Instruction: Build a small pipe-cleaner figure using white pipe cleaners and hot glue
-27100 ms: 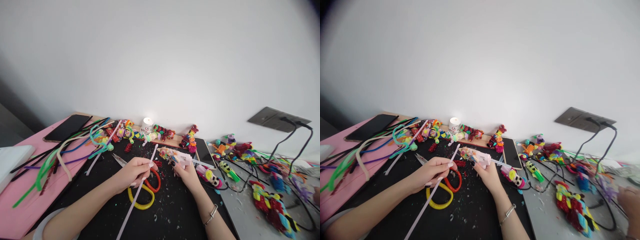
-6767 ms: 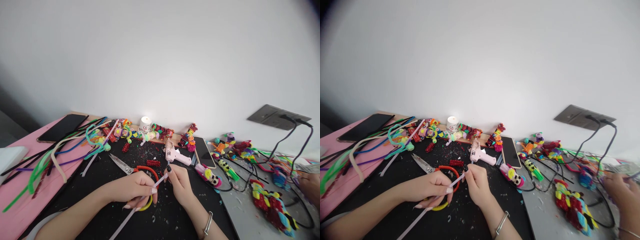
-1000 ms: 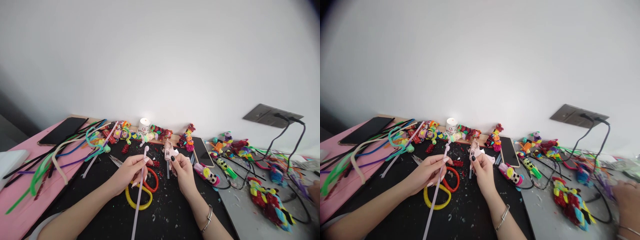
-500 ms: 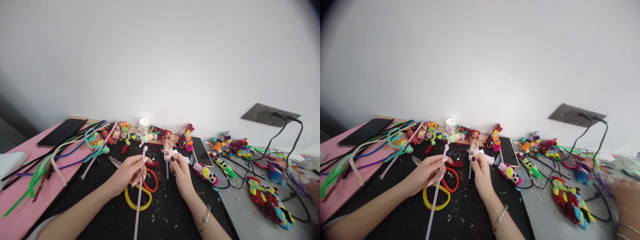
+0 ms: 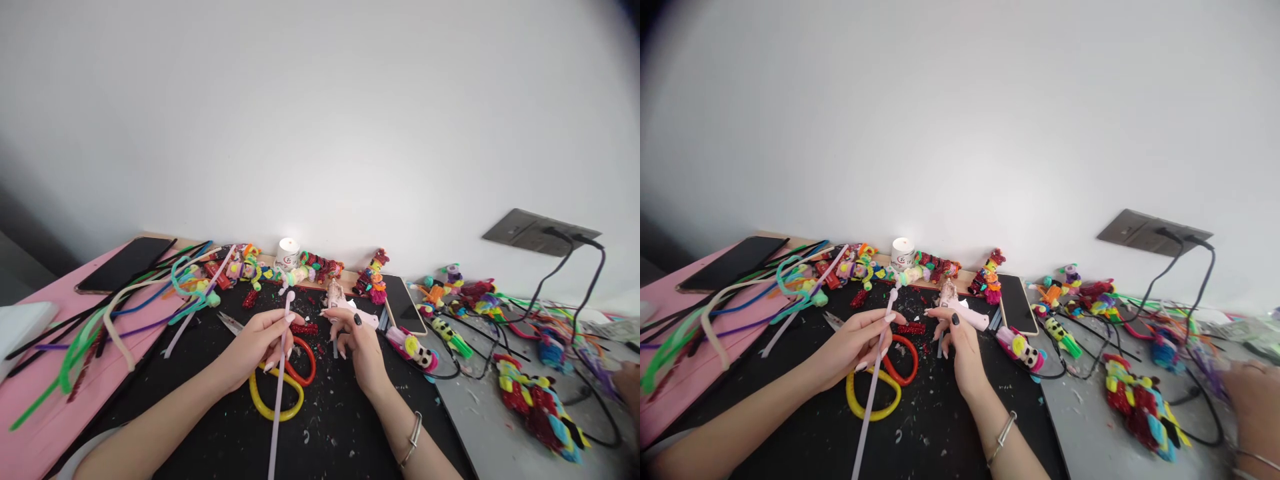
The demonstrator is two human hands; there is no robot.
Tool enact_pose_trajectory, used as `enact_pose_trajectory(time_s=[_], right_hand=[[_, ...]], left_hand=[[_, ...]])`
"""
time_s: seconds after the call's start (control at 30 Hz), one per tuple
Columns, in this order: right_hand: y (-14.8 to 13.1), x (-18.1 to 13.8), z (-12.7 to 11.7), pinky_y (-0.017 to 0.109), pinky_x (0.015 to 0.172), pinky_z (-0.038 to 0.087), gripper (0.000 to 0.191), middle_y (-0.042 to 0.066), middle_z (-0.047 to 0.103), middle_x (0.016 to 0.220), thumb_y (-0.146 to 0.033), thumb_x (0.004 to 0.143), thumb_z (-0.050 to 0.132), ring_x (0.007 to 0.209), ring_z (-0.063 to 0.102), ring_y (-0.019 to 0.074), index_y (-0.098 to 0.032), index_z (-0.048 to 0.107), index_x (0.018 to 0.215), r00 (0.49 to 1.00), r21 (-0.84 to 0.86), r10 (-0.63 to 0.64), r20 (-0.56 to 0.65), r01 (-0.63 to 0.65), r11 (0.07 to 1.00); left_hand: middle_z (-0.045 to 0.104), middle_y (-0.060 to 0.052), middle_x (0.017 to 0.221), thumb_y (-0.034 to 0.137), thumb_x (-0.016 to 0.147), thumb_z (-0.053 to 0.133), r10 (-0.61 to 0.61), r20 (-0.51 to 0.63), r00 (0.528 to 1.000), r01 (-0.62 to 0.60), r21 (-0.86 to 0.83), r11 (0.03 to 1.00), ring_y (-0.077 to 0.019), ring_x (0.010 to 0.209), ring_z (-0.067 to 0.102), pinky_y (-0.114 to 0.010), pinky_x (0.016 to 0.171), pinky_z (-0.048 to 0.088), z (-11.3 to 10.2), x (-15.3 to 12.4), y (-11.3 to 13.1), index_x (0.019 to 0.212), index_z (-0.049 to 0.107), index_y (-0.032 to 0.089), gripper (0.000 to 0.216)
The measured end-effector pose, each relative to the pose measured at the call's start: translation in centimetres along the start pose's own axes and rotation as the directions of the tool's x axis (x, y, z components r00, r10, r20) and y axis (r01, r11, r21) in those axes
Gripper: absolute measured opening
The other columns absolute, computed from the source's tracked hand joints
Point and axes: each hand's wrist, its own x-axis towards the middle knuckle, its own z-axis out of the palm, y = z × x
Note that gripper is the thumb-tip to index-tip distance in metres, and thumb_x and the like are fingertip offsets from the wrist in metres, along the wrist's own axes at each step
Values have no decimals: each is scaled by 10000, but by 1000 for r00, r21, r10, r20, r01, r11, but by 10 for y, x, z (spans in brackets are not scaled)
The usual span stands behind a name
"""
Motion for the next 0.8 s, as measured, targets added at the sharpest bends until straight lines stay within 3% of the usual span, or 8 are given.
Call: enact_pose_trajectory(time_s=[0.17, 0.43, 0.63, 0.8], right_hand=[[0, 0, 0, 237, 419, 321, 385, 98, 631, 981, -465, 925, 401, 639, 509, 164, -229, 700, 981, 1000, 16, 18, -10, -18, 1000], [-1, 1, 1, 222, 425, 299, 249, 38, 642, 795, -390, 897, 510, 485, 408, 92, -196, 665, 909, 997, -70, 46, -63, -51, 996], [1, 3, 2, 214, 464, 310, 180, -32, 533, 580, -293, 761, 653, 499, 423, 95, -180, 559, 657, 989, -196, 59, -133, -85, 977], [2, 3, 0, 217, 434, 262, 289, -65, 430, 538, -391, 843, 573, 457, 341, 89, -206, 453, 656, 988, -193, 41, -148, -69, 979]], left_hand=[[585, 39, 527, 391, 875, 500, -6, 7, 1000, 6, 3, 1000, -20, 294, 321, -194, 373, 198, 0, -1, 0, 949, 560, 123, 284], [575, 45, 522, 377, 875, 493, -4, 2, 1000, 4, 7, 1000, -17, 293, 311, -194, 376, 215, 1, 0, 0, 933, 565, 119, 274], [579, 41, 525, 392, 874, 495, -4, 7, 1000, 3, 12, 1000, -22, 297, 318, -197, 375, 215, 1, 0, 0, 939, 564, 123, 285], [571, 47, 521, 385, 874, 494, -7, 0, 1000, 7, 6, 1000, -19, 295, 315, -194, 374, 213, 0, 0, -2, 932, 565, 126, 275]])
